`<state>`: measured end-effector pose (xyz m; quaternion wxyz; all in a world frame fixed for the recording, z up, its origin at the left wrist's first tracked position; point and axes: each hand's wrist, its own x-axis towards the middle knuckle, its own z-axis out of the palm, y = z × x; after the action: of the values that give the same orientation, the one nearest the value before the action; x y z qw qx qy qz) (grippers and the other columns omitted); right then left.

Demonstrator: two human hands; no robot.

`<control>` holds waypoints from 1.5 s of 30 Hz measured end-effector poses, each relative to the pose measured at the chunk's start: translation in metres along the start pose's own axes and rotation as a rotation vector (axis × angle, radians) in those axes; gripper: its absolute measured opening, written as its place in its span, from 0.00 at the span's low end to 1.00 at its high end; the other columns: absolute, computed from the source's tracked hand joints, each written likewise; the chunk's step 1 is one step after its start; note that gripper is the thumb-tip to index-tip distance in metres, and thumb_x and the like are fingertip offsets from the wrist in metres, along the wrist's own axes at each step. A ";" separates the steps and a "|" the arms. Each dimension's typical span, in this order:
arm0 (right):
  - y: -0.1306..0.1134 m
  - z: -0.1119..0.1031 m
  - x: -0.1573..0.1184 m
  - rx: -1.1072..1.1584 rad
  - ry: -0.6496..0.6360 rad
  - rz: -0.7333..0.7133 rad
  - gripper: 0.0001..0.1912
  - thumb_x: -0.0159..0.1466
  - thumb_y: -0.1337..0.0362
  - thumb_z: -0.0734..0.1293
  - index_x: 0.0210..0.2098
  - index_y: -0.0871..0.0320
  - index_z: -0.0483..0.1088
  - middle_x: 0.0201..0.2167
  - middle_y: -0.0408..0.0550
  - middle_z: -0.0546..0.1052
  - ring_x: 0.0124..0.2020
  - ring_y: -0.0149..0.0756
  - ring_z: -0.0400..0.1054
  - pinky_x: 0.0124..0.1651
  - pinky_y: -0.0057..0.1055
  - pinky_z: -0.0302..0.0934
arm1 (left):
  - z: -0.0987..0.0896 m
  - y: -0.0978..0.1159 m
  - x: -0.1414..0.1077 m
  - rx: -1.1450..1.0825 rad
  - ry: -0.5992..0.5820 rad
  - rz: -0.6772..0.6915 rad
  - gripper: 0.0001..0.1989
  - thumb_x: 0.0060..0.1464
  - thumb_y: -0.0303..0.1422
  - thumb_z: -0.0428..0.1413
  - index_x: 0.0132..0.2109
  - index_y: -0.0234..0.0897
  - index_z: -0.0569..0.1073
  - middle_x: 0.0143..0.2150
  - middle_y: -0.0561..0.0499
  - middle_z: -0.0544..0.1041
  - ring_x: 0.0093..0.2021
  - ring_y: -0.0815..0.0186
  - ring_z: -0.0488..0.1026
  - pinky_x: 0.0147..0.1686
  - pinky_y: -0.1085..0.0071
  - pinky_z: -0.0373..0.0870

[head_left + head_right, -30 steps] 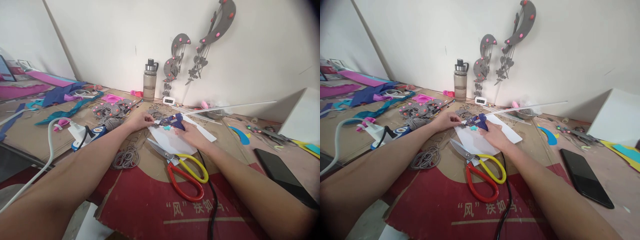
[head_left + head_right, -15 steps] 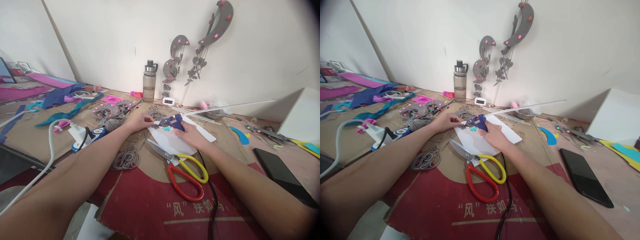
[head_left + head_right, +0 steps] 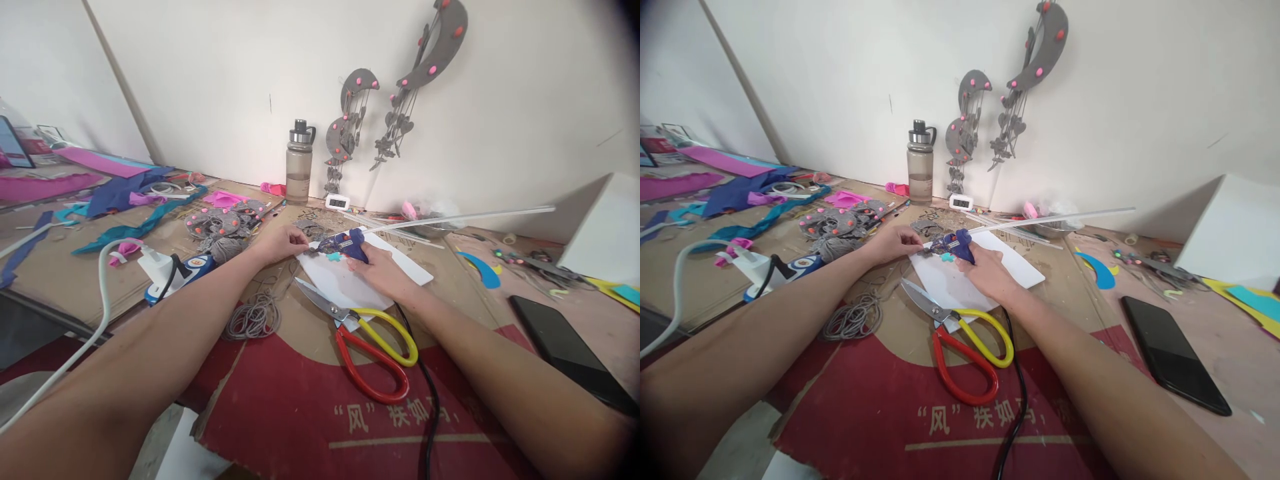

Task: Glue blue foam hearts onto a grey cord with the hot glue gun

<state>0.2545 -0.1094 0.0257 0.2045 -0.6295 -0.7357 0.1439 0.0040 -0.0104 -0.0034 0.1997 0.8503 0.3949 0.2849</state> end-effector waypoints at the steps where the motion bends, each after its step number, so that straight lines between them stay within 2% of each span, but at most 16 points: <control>1: 0.000 -0.001 0.000 0.003 0.000 0.003 0.21 0.64 0.54 0.59 0.51 0.58 0.68 0.46 0.55 0.75 0.46 0.49 0.67 0.49 0.41 0.58 | 0.000 -0.001 0.000 -0.003 -0.003 0.001 0.11 0.49 0.39 0.57 0.33 0.36 0.79 0.30 0.51 0.77 0.30 0.68 0.70 0.28 0.75 0.62; 7: 0.000 -0.002 0.000 0.044 0.040 -0.005 0.22 0.64 0.52 0.59 0.53 0.55 0.68 0.43 0.52 0.76 0.43 0.46 0.67 0.48 0.40 0.59 | 0.000 0.002 -0.001 -0.006 0.020 -0.003 0.11 0.48 0.39 0.58 0.32 0.36 0.79 0.30 0.51 0.77 0.30 0.69 0.69 0.29 0.75 0.62; 13: -0.001 0.002 0.000 0.001 0.023 0.005 0.25 0.64 0.52 0.59 0.55 0.56 0.66 0.46 0.54 0.76 0.47 0.50 0.66 0.50 0.43 0.58 | -0.002 0.006 -0.001 0.026 0.014 -0.028 0.11 0.48 0.39 0.58 0.32 0.36 0.79 0.31 0.51 0.77 0.29 0.69 0.68 0.28 0.75 0.61; 19: 0.002 -0.001 0.002 0.024 0.002 0.012 0.22 0.63 0.54 0.59 0.52 0.59 0.68 0.49 0.56 0.74 0.49 0.48 0.66 0.51 0.40 0.58 | 0.000 0.001 0.000 0.010 -0.007 -0.008 0.11 0.50 0.39 0.57 0.33 0.35 0.79 0.30 0.51 0.76 0.31 0.68 0.70 0.30 0.75 0.62; 27: -0.002 0.000 0.000 0.099 0.023 0.013 0.20 0.64 0.55 0.60 0.51 0.56 0.68 0.43 0.50 0.76 0.45 0.46 0.67 0.50 0.39 0.58 | -0.001 0.007 -0.001 0.014 0.004 -0.017 0.11 0.49 0.39 0.58 0.33 0.34 0.79 0.31 0.50 0.77 0.31 0.68 0.69 0.29 0.74 0.62; 32: -0.004 0.003 0.001 0.009 0.021 0.005 0.19 0.64 0.54 0.60 0.50 0.57 0.69 0.43 0.52 0.77 0.47 0.48 0.66 0.52 0.42 0.56 | 0.000 0.004 0.000 0.012 -0.002 -0.017 0.12 0.50 0.40 0.58 0.33 0.35 0.79 0.31 0.50 0.77 0.30 0.68 0.69 0.28 0.74 0.61; 37: -0.001 -0.002 0.001 0.002 0.007 0.001 0.20 0.64 0.55 0.60 0.51 0.58 0.69 0.45 0.54 0.76 0.47 0.47 0.67 0.50 0.39 0.58 | 0.000 0.000 0.000 -0.019 0.003 -0.003 0.11 0.49 0.40 0.58 0.32 0.36 0.79 0.30 0.51 0.77 0.30 0.68 0.70 0.29 0.74 0.61; 45: 0.007 0.001 0.005 0.004 0.023 -0.020 0.22 0.64 0.52 0.58 0.52 0.56 0.68 0.43 0.53 0.76 0.44 0.47 0.67 0.47 0.39 0.59 | 0.001 0.000 0.000 -0.030 0.005 -0.003 0.12 0.50 0.40 0.58 0.33 0.35 0.79 0.30 0.51 0.77 0.29 0.69 0.69 0.27 0.74 0.61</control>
<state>0.2593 -0.1037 0.0226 0.2156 -0.6232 -0.7393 0.1362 0.0047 -0.0101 -0.0040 0.2121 0.8458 0.3924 0.2926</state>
